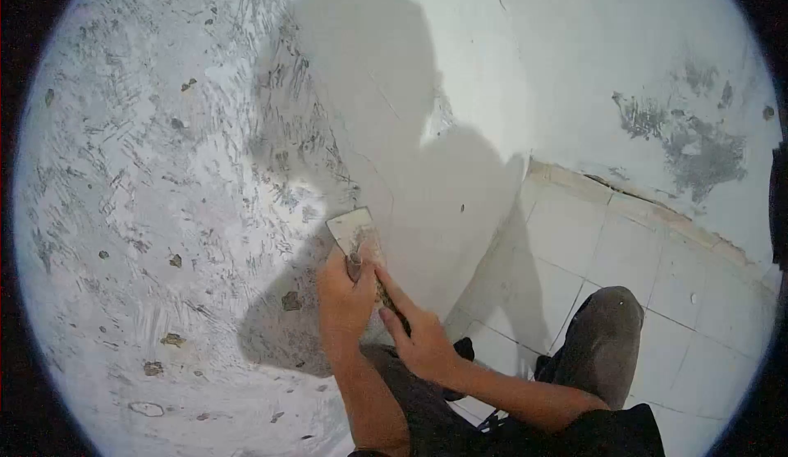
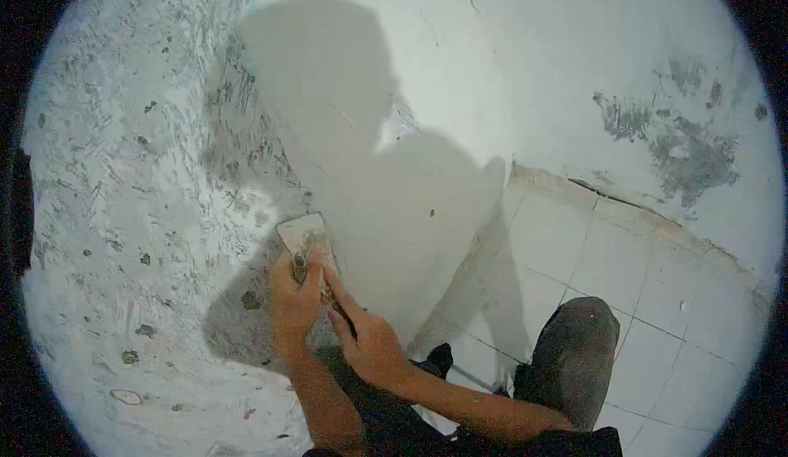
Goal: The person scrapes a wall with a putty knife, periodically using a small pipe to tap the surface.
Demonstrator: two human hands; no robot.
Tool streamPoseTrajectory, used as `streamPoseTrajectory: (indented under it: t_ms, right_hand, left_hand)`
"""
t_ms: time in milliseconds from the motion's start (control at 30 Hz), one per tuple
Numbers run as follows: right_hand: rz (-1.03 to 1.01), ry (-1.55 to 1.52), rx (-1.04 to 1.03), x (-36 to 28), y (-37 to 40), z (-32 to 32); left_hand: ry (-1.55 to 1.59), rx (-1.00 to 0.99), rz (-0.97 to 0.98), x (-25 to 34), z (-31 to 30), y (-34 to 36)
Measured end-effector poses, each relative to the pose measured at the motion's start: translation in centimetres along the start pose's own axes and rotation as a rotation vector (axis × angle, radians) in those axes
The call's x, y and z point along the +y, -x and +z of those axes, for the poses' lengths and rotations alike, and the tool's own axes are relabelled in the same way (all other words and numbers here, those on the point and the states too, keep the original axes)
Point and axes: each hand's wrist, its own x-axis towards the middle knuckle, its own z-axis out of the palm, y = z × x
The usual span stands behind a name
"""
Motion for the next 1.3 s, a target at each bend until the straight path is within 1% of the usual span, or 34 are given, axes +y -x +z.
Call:
streamPoseTrajectory:
  t_ms: [33,67,133,167,200,267,300,333,400,433,467,533,567,667,700,767,800,867,900,933,1000,1033,1067,1133,1167,1200,1233,1267,1300]
  right_hand:
    - [-0.031,-0.027,0.003,0.0,-0.1,-0.4]
    - [-0.028,-0.029,0.002,0.2,-0.2,-0.6]
    - [-0.092,0.003,-0.017,0.3,-0.6,-1.0]
    - [0.021,0.060,-0.064,0.2,-0.6,-1.3]
    - [0.024,0.061,-0.066,-0.2,-0.6,-1.8]
    - [0.143,0.025,-0.149,-1.0,-0.8,-2.7]
    - [-0.279,0.046,0.070,1.5,-1.0,-1.5]
    - [-0.271,0.047,0.066,1.2,-1.1,-1.8]
    - [-0.065,0.100,-0.033,0.1,-1.7,-2.5]
    - [-0.096,0.126,-0.028,0.7,-1.9,-2.1]
    - [-0.107,0.134,-0.022,1.3,-2.2,-1.7]
    - [-0.247,0.065,0.083,1.5,-2.4,-0.7]
    - [-0.187,0.042,0.043,1.3,-2.2,-0.9]
    - [-0.184,0.109,0.051,0.7,-2.0,-1.4]
    - [-0.186,0.121,0.045,0.5,-1.8,-1.7]
    - [-0.144,0.178,0.006,-0.5,-1.9,-2.6]
    - [-0.157,0.204,-0.010,-0.8,-1.9,-2.7]
    - [-0.067,0.193,0.028,-0.7,-1.9,-2.8]
    - [-0.100,0.186,0.059,-1.0,-1.7,-2.5]
    - [-0.112,0.195,0.046,-1.7,-1.9,-3.0]
    - [-0.134,0.191,0.066,-2.6,-1.2,-3.1]
    - [-0.170,0.179,0.078,-2.5,-0.9,-2.9]
    - [-0.179,0.172,0.084,-2.5,-0.5,-2.9]
    - [-0.219,0.232,0.122,-2.4,0.3,-2.6]
    - [-0.224,0.224,0.126,-2.1,0.7,-2.4]
    - [-0.150,0.268,0.088,-1.8,1.0,-2.5]
    - [-0.072,0.313,0.047,-1.4,1.3,-2.4]
    - [-0.064,0.307,0.048,-1.1,1.5,-2.3]
    - [-0.079,0.329,0.056,-0.9,1.3,-2.3]
  left_hand:
    - [-0.037,0.002,-0.036,1.1,0.0,0.2]
    - [-0.038,0.000,-0.038,0.7,0.1,0.2]
    - [0.032,0.027,0.006,0.2,0.5,0.0]
    - [0.034,-0.002,-0.051,0.0,0.6,0.1]
    - [0.035,-0.003,-0.054,0.3,0.8,0.2]
    - [-0.022,0.012,-0.111,0.9,1.2,0.2]
    - [0.050,0.041,-0.076,0.2,1.5,0.2]
    - [0.051,0.039,-0.084,-0.4,1.9,0.2]
    - [0.033,0.105,0.003,-1.2,2.4,-0.3]
    - [0.027,0.139,0.054,-1.2,2.4,-0.5]
    - [0.035,0.144,0.066,-0.9,2.3,-0.7]
    - [0.054,0.141,0.042,-0.7,1.9,-0.6]
    - [0.063,0.148,0.046,-0.7,1.8,-0.6]
    - [0.010,0.085,-0.009,-1.3,2.0,-0.8]
    - [0.021,0.092,-0.011,-1.5,2.2,-0.7]
    - [0.122,0.077,0.000,-1.5,2.7,-0.8]
    - [0.147,0.100,-0.001,-1.4,2.8,-0.9]
    - [0.134,0.059,-0.008,-0.8,2.9,-1.0]
    - [0.099,0.209,0.118,-0.3,3.0,-0.8]
    - [0.105,0.227,0.117,0.2,3.3,-1.1]
    - [0.286,0.250,0.152,0.0,3.3,-0.9]
    - [0.252,0.193,0.090,0.7,2.5,-0.3]
    - [0.246,0.193,0.101,0.9,2.1,0.0]
    - [0.000,0.132,0.027,0.9,1.4,0.9]
    - [0.251,0.161,0.036,0.2,2.0,1.2]
    - [0.242,0.159,0.036,-0.4,2.0,1.3]
    - [0.216,0.111,0.008,-1.1,1.9,1.4]
    - [0.191,0.062,-0.022,-1.6,1.9,1.5]
    - [0.255,0.006,-0.099,-1.3,1.7,1.5]
